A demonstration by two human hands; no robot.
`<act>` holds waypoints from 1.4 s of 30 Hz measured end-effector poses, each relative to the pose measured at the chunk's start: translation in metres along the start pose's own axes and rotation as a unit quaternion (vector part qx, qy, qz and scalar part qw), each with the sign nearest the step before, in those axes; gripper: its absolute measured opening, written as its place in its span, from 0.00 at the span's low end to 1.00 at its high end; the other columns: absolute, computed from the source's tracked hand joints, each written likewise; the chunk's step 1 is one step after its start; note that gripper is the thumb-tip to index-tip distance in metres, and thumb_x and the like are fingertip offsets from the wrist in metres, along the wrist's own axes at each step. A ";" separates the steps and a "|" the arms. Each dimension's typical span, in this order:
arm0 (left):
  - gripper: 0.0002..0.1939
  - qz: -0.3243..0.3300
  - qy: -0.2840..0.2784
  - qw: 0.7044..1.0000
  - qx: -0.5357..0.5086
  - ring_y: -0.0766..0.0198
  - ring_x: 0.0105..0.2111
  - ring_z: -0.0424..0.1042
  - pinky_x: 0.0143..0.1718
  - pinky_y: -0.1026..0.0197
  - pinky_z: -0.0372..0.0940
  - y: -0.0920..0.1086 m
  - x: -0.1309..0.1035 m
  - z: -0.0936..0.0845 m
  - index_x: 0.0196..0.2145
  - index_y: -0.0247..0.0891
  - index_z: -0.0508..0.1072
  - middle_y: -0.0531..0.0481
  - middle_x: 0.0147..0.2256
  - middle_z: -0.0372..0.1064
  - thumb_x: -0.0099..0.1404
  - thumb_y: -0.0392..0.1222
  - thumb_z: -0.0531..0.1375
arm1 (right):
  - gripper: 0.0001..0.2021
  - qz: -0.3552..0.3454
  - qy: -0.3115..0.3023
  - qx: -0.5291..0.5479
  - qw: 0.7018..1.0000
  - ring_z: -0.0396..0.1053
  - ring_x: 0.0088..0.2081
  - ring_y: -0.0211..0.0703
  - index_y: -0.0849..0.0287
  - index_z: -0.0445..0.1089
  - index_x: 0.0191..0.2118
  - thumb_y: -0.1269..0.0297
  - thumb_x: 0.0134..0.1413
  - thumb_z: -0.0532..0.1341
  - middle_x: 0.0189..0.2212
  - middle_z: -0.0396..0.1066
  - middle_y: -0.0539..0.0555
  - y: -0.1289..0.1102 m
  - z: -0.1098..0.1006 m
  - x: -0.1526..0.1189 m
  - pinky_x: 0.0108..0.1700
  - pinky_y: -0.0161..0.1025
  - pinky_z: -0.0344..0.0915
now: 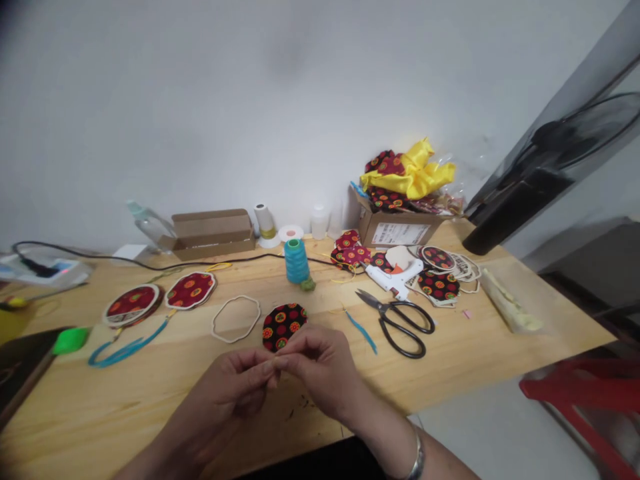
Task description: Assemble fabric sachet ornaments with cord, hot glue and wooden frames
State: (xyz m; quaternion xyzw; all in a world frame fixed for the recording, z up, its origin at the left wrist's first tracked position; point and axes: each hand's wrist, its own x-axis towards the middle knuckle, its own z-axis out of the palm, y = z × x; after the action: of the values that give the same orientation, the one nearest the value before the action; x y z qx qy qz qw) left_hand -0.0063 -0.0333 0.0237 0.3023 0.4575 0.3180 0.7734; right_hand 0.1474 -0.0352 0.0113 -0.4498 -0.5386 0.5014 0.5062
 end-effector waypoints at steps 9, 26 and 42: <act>0.18 0.051 0.009 0.997 0.063 0.76 0.15 0.46 0.18 0.67 0.38 0.003 0.010 -0.002 0.18 0.32 0.72 0.57 0.14 0.55 0.45 0.52 0.68 | 0.08 -0.212 0.031 -0.295 0.931 0.65 0.31 0.38 0.58 0.65 0.27 0.71 0.56 0.55 0.26 0.68 0.51 -0.006 -0.004 0.001 0.33 0.35 0.63; 0.14 0.114 0.085 0.989 -0.041 0.80 0.14 0.49 0.16 0.71 0.38 0.010 0.033 -0.024 0.22 0.31 0.73 0.53 0.18 0.66 0.45 0.44 0.70 | 0.13 -0.140 -0.078 -0.815 0.557 0.61 0.44 0.55 0.62 0.72 0.42 0.75 0.50 0.57 0.47 0.68 0.61 -0.001 -0.181 0.064 0.42 0.47 0.61; 0.12 0.116 0.080 0.988 -0.062 0.81 0.14 0.49 0.16 0.71 0.39 0.005 0.035 -0.028 0.24 0.31 0.74 0.53 0.19 0.66 0.47 0.42 0.69 | 0.10 -0.258 0.126 -0.597 0.749 0.63 0.48 0.59 0.56 0.62 0.42 0.71 0.52 0.52 0.43 0.65 0.63 -0.022 -0.191 0.060 0.47 0.56 0.62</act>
State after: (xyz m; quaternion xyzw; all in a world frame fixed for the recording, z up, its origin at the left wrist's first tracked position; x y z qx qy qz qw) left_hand -0.0195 0.0023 -0.0018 0.2785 0.4590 0.4569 0.7092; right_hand 0.3333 0.0389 0.0358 -0.5632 -0.7551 -0.1331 0.3081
